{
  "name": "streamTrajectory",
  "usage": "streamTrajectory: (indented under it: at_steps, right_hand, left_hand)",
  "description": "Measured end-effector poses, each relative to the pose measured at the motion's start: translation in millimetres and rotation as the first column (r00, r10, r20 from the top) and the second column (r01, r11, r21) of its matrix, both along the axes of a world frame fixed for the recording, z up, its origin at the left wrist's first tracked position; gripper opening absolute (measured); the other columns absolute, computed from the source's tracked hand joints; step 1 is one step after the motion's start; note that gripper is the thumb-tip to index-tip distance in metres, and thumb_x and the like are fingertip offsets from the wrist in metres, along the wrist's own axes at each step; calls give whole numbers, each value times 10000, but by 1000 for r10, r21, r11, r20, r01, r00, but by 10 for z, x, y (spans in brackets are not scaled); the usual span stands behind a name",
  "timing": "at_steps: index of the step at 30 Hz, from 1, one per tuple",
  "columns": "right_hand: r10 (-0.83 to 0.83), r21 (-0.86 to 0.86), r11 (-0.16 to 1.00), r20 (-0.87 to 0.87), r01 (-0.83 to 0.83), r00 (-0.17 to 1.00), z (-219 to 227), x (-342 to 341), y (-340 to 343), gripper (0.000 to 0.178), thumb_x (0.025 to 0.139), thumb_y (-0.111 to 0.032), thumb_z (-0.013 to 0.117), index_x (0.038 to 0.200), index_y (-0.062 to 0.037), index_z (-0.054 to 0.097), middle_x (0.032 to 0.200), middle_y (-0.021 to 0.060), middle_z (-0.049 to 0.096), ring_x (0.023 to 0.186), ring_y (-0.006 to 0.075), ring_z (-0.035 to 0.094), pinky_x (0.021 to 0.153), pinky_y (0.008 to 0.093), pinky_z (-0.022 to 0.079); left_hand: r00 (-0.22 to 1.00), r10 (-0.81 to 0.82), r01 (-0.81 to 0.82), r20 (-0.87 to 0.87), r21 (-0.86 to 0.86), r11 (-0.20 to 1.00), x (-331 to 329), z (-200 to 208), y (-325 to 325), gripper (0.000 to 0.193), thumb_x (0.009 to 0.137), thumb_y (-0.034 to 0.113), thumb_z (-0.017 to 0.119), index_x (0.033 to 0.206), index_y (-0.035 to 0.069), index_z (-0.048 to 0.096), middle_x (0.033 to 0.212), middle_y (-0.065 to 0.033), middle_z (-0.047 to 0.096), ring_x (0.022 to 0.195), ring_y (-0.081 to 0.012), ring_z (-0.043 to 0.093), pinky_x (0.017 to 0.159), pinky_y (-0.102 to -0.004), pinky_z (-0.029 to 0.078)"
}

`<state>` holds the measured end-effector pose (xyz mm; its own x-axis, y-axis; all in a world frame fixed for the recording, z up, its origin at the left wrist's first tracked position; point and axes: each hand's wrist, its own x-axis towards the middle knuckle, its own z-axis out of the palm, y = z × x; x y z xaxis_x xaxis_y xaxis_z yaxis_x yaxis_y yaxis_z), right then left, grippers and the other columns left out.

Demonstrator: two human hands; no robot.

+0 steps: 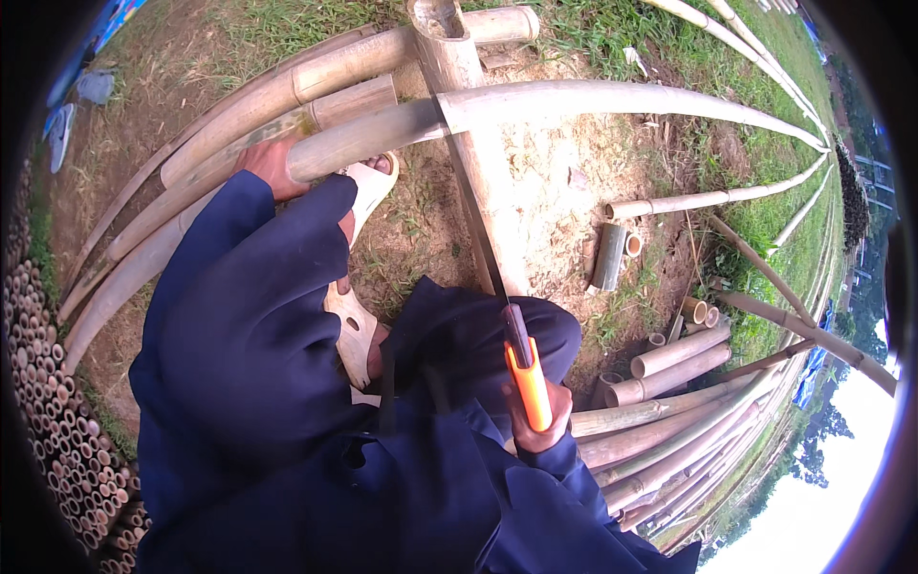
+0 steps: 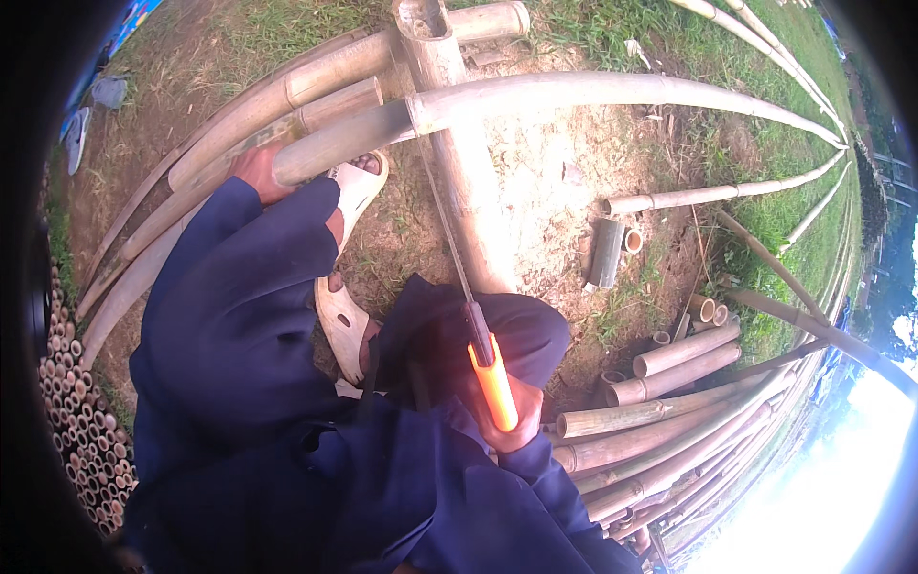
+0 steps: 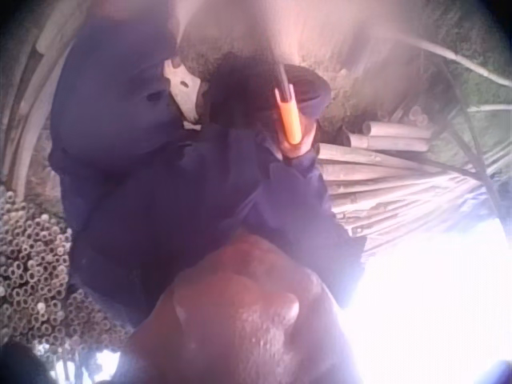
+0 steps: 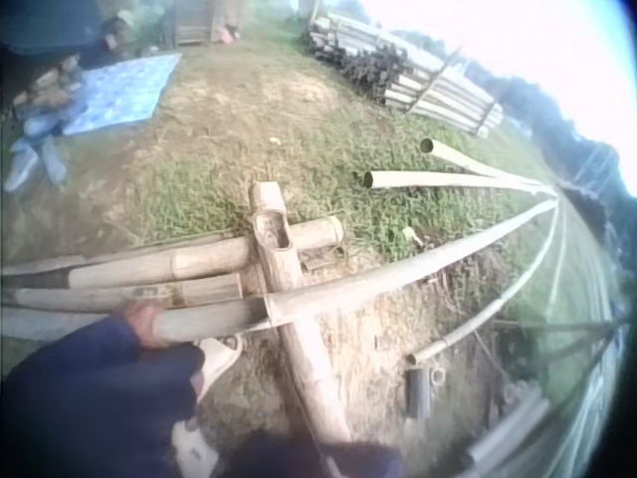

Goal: The person uses a hand saw to cut bamboo poles into shorter sections. They position each pole on a makeshift stand, saw through it, and then move the cut pieces aside. The process is repeated for multiple bamboo poles.

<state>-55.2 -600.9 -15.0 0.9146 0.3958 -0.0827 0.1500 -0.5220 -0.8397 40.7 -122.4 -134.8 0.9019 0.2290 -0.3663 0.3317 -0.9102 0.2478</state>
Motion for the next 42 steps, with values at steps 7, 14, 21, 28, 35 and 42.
streamTrajectory:
  at_steps: [7, 14, 21, 28, 35, 42]
  right_hand:
    - [-6, 184, 983, -82, 22, 997, -612, 1150, 959, 142, 928, -80, 730, 877, 30, 656, 656, 113, 627, 572, 171, 586, 570, 349, 481]
    - [30, 36, 999, -97, -27, 995, -121, 5, -65, 284, 914, -55, 703, 1184, 28, 725, 941, 189, 768, 875, 274, 782, 765, 342, 593]
    - [10, 214, 977, -37, -2, 999, -486, 1032, 959, 149, 933, -84, 722, 859, 17, 641, 644, 111, 601, 537, 200, 547, 551, 360, 469]
    - [32, 11, 999, -53, -32, 998, -128, -4, -88, 396, 904, -37, 718, 1285, 65, 677, 1047, 166, 778, 968, 193, 755, 888, 298, 554]
    - [-63, 217, 974, -13, 64, 998, -509, 1356, 1191, 182, 932, -85, 733, 834, 27, 628, 613, 70, 535, 537, 152, 449, 528, 343, 428]
    - [21, -51, 998, -161, -30, 987, 9, 72, 13, 397, 923, -47, 721, 1291, 89, 662, 1205, 218, 745, 1156, 228, 721, 978, 275, 516]
  left_hand:
    - [1000, 13, -13, 5, -39, 999, 78, -43, 71, 834, 637, 458, 860, 1362, 109, 638, 1180, -231, 728, 1130, -408, 689, 1011, -513, 520]
    - [997, 57, -53, -48, 95, 994, -168, 112, 119, 830, 650, 490, 864, 1348, 98, 645, 1184, -235, 726, 1129, -410, 689, 1023, -523, 511]
    - [999, 15, -15, 50, -10, 1000, -109, 74, 210, 742, 630, 426, 864, 1269, 87, 696, 1106, -228, 745, 1074, -403, 706, 979, -498, 538]
    - [997, -59, 63, 40, -107, 992, -14, -63, 312, 648, 626, 371, 855, 1189, 74, 734, 1083, -219, 750, 1042, -398, 713, 945, -481, 551]
    - [995, -83, 93, 64, -182, 979, 220, -230, 221, 650, 627, 366, 855, 1186, 57, 733, 1082, -235, 745, 1038, -404, 711, 943, -484, 548]
    - [998, -36, 38, 48, -37, 999, -64, -15, 179, 734, 638, 409, 864, 1265, 67, 695, 1153, -244, 728, 1095, -425, 691, 978, -493, 533]
